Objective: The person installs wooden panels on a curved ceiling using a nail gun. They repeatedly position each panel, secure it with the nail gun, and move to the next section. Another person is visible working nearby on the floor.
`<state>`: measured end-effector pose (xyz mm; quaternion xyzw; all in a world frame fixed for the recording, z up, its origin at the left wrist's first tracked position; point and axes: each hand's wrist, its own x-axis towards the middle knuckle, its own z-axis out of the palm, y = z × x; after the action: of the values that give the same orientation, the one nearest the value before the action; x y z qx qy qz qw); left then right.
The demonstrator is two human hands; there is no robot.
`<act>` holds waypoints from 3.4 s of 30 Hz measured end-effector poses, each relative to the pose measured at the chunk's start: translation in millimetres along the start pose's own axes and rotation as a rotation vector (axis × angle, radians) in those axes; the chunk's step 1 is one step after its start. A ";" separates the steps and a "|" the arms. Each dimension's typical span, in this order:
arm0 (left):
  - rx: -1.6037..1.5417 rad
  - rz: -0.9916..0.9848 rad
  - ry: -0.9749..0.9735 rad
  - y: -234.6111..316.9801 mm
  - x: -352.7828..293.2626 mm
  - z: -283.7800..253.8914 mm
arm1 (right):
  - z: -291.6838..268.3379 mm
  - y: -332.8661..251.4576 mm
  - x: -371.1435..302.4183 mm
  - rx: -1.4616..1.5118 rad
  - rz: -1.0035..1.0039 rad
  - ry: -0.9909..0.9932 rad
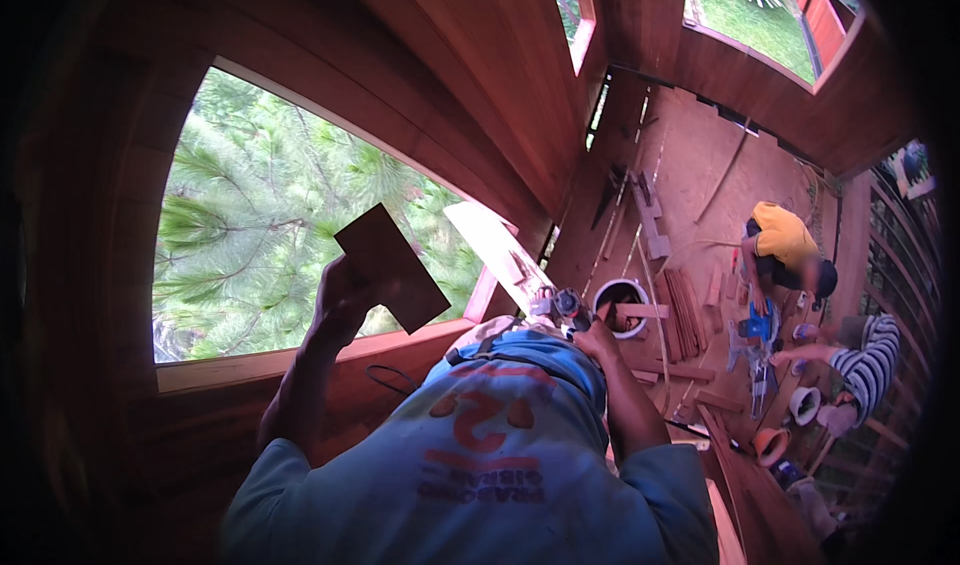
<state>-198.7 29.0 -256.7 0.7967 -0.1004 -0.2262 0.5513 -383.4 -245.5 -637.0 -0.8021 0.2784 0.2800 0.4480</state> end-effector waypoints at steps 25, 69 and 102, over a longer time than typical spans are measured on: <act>0.321 0.547 0.734 284.1 30.3 -132.9 | 11.3 -11.4 42.2 -0.085 0.003 -0.087; 0.345 0.633 0.966 259.7 44.6 -133.9 | 86.4 46.0 138.7 -0.105 -0.060 -0.013; 0.323 0.569 0.985 271.5 41.9 -117.9 | 88.1 52.6 142.4 -0.125 -0.138 0.079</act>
<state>-82.1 9.1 17.8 0.8234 -0.0755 0.3454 0.4439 -339.7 -219.6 -805.1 -0.8562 0.2220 0.2335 0.4039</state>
